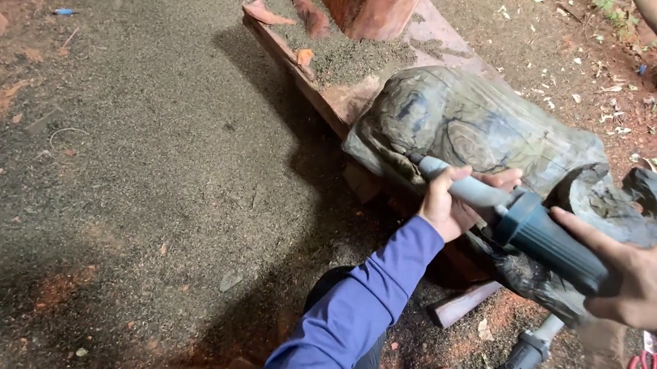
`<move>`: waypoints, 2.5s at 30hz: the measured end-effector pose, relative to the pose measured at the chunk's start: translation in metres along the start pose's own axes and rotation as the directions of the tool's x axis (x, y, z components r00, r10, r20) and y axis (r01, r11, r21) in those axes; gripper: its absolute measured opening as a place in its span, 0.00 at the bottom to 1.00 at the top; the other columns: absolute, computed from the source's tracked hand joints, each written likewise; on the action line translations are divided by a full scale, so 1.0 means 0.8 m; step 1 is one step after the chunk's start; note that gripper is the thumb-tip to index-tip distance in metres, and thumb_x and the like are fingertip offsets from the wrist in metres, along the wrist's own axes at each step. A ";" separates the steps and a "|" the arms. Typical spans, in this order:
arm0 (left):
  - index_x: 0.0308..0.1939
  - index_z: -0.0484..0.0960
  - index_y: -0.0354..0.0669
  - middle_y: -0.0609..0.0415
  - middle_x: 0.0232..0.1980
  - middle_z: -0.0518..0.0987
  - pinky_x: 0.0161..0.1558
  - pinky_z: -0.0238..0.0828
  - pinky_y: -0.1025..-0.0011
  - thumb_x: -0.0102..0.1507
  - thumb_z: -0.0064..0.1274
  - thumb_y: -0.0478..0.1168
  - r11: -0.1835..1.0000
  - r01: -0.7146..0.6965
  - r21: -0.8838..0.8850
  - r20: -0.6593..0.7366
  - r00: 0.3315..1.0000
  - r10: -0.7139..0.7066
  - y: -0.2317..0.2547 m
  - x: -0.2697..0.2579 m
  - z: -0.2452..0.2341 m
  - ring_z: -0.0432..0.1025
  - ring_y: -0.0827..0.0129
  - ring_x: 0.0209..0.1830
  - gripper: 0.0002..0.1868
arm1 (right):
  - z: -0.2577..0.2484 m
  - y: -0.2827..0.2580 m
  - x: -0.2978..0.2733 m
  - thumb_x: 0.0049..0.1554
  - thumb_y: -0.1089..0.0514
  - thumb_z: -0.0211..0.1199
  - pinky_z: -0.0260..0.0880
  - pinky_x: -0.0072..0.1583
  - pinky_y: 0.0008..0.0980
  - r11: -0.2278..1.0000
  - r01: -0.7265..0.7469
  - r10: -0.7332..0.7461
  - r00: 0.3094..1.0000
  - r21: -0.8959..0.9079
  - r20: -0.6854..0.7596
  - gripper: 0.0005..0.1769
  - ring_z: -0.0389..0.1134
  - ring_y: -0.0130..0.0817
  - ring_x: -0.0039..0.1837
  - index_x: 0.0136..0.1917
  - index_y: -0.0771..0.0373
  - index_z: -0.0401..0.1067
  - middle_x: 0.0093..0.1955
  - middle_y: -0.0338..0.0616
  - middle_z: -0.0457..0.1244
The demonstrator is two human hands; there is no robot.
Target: Carving details into a wooden buffalo sculpture using a power rotary tool
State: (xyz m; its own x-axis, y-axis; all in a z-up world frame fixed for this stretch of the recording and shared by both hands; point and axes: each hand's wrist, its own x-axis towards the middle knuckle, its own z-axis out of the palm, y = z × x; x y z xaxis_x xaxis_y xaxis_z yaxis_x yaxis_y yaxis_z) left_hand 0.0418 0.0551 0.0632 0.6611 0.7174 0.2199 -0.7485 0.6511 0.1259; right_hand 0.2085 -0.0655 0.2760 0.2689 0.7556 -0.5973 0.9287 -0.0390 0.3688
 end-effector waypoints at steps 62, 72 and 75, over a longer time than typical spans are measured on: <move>0.33 0.82 0.24 0.44 0.32 0.80 0.31 0.75 0.68 0.50 0.64 0.38 0.506 0.448 0.737 -0.565 0.820 0.096 -0.027 -0.052 0.001 0.72 0.64 0.25 0.16 | 0.354 -0.219 0.048 0.32 0.70 0.72 0.75 0.61 0.43 -0.022 0.331 0.189 0.928 0.943 -0.322 0.71 0.72 0.46 0.64 0.83 0.46 0.43 0.72 0.52 0.63; 0.34 0.80 0.25 0.45 0.32 0.79 0.29 0.73 0.67 0.51 0.62 0.38 0.402 0.470 0.786 -0.553 0.825 0.114 -0.043 -0.043 0.008 0.71 0.64 0.25 0.15 | 0.401 -0.241 0.078 0.31 0.60 0.75 0.64 0.69 0.42 -0.122 0.491 0.264 0.854 0.863 -0.448 0.69 0.65 0.45 0.70 0.82 0.56 0.46 0.75 0.52 0.59; 0.35 0.79 0.25 0.43 0.32 0.78 0.30 0.74 0.66 0.52 0.61 0.38 0.370 0.486 0.792 -0.560 0.819 0.123 -0.048 -0.041 0.015 0.71 0.62 0.26 0.16 | 0.400 -0.242 0.076 0.31 0.62 0.74 0.66 0.67 0.41 -0.152 0.480 0.262 0.862 0.864 -0.433 0.69 0.67 0.45 0.67 0.82 0.56 0.45 0.73 0.52 0.60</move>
State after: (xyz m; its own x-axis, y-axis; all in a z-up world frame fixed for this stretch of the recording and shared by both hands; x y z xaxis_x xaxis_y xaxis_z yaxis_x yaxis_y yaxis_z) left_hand 0.0480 0.0038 0.0629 0.4791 0.8064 -0.3466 0.0026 0.3936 0.9193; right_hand 0.1267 -0.2209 -0.0597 0.3651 0.9244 -0.1103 0.2088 -0.1967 -0.9580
